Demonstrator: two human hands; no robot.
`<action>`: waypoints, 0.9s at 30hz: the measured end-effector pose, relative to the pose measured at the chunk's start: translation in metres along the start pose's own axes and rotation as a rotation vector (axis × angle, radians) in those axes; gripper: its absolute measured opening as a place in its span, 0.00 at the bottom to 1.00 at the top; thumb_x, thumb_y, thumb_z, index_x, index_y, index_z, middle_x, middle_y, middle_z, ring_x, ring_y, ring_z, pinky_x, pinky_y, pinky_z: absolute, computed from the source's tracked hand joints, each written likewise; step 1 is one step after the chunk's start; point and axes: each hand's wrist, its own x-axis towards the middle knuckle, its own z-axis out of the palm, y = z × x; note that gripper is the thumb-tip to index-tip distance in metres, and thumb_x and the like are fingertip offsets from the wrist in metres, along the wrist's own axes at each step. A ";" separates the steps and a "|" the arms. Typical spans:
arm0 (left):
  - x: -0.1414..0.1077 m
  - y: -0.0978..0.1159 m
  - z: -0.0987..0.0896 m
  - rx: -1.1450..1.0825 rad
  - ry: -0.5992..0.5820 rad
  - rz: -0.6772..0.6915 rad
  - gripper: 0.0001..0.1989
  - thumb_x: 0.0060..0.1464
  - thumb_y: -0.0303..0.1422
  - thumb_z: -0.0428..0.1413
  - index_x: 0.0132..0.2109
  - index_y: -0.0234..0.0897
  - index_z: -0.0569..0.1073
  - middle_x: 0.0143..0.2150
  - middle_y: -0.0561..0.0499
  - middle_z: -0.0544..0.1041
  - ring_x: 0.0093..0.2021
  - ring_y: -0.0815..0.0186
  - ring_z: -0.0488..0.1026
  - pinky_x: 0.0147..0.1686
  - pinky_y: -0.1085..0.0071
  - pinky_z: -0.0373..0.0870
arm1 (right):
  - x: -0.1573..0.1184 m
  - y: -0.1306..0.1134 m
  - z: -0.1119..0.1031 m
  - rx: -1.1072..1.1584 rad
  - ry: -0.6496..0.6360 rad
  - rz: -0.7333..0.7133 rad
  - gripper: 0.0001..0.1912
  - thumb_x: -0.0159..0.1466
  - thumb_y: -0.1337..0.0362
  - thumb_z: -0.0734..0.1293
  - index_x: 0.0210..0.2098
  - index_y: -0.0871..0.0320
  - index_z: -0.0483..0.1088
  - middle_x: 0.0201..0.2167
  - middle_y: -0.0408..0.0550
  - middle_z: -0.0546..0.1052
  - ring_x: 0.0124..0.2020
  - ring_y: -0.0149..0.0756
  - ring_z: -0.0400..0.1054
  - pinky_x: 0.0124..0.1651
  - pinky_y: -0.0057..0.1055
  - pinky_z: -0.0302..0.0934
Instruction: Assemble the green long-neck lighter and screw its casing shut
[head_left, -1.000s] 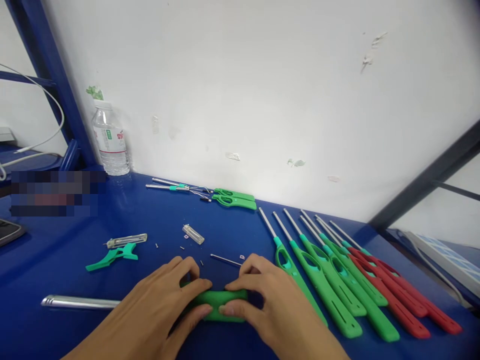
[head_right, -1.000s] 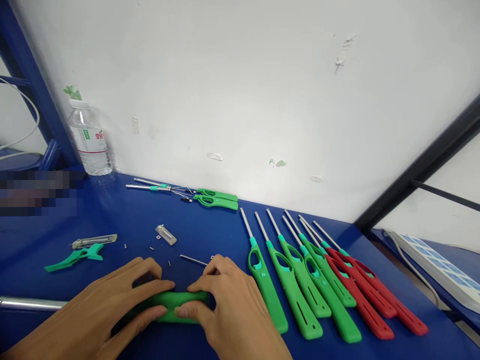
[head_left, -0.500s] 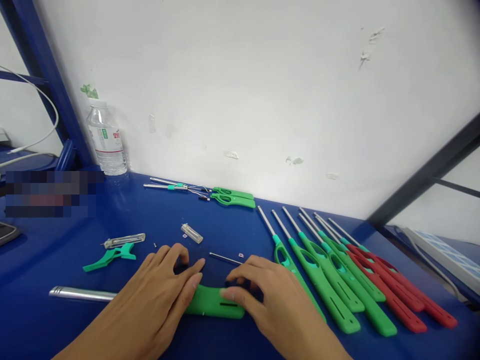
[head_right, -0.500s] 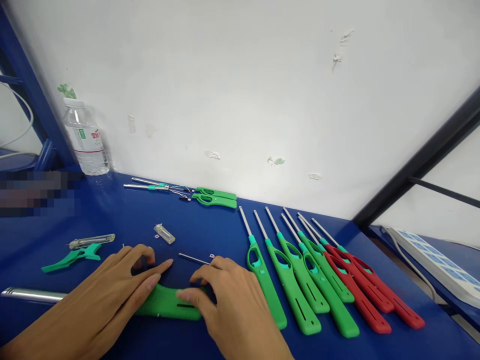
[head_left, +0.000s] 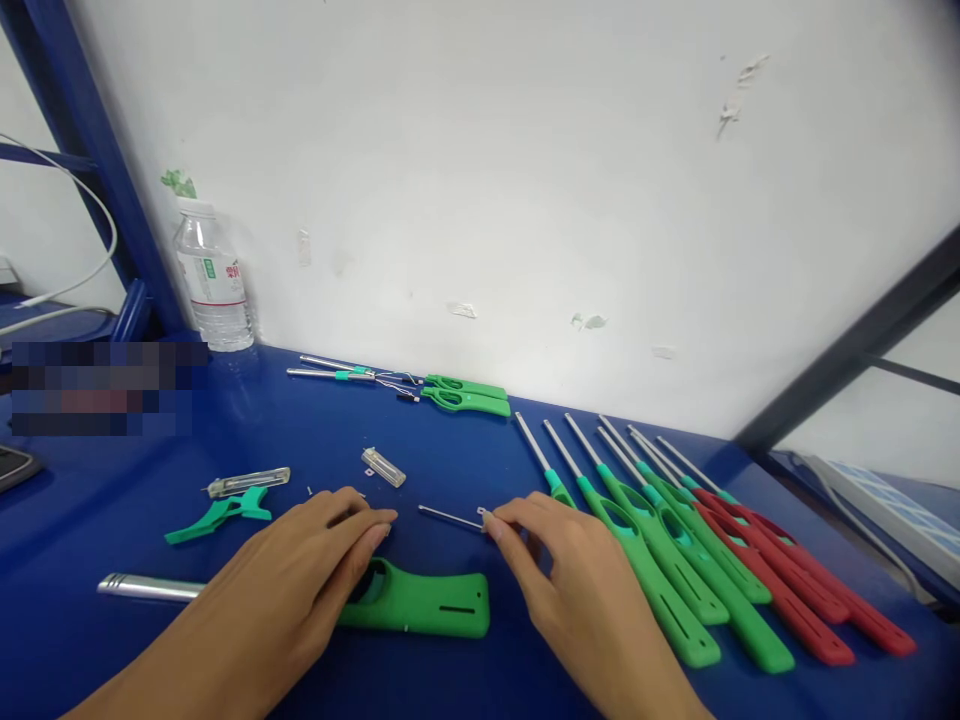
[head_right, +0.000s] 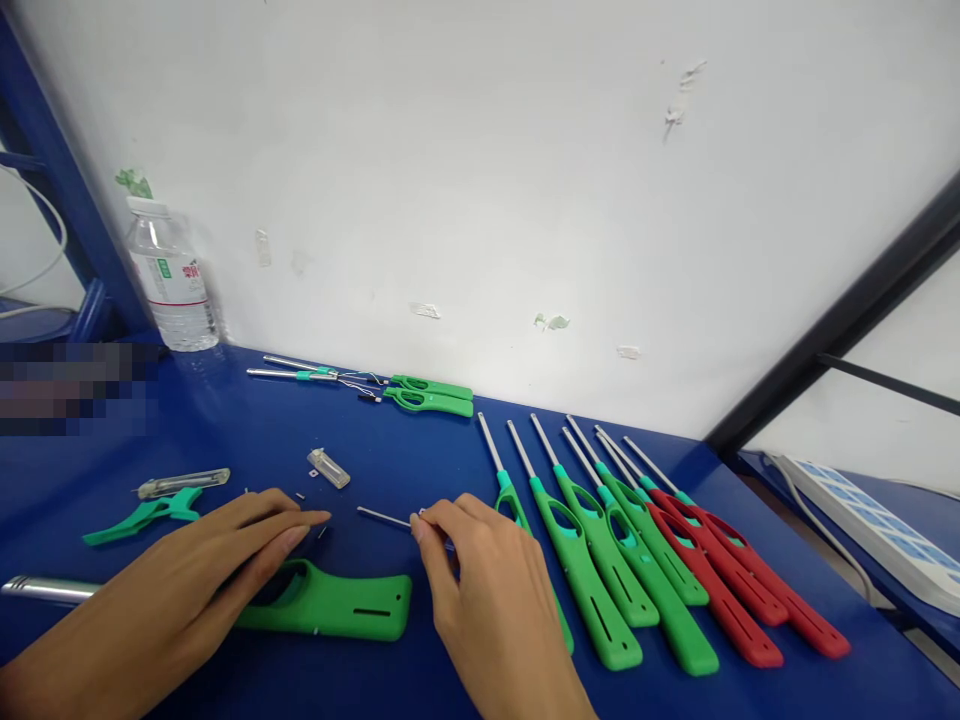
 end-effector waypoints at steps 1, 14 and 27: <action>0.003 -0.002 -0.001 -0.006 -0.019 -0.014 0.29 0.81 0.42 0.39 0.61 0.45 0.85 0.58 0.45 0.87 0.53 0.53 0.89 0.45 0.63 0.87 | 0.000 -0.001 0.000 -0.001 -0.002 0.001 0.15 0.83 0.61 0.64 0.41 0.51 0.79 0.35 0.42 0.80 0.35 0.43 0.77 0.41 0.39 0.59; 0.015 -0.005 -0.008 -0.042 -0.172 -0.028 0.29 0.69 0.24 0.44 0.57 0.53 0.87 0.50 0.50 0.85 0.35 0.66 0.85 0.33 0.73 0.72 | 0.002 -0.005 0.002 -0.001 -0.044 0.022 0.16 0.83 0.61 0.63 0.42 0.51 0.80 0.37 0.43 0.82 0.37 0.44 0.78 0.41 0.38 0.59; 0.013 -0.011 0.003 -0.162 -0.190 -0.089 0.23 0.76 0.38 0.44 0.47 0.50 0.85 0.49 0.52 0.82 0.38 0.63 0.84 0.37 0.65 0.68 | 0.001 -0.006 0.003 -0.003 -0.047 0.013 0.16 0.82 0.61 0.63 0.41 0.51 0.80 0.36 0.44 0.82 0.36 0.45 0.79 0.42 0.39 0.60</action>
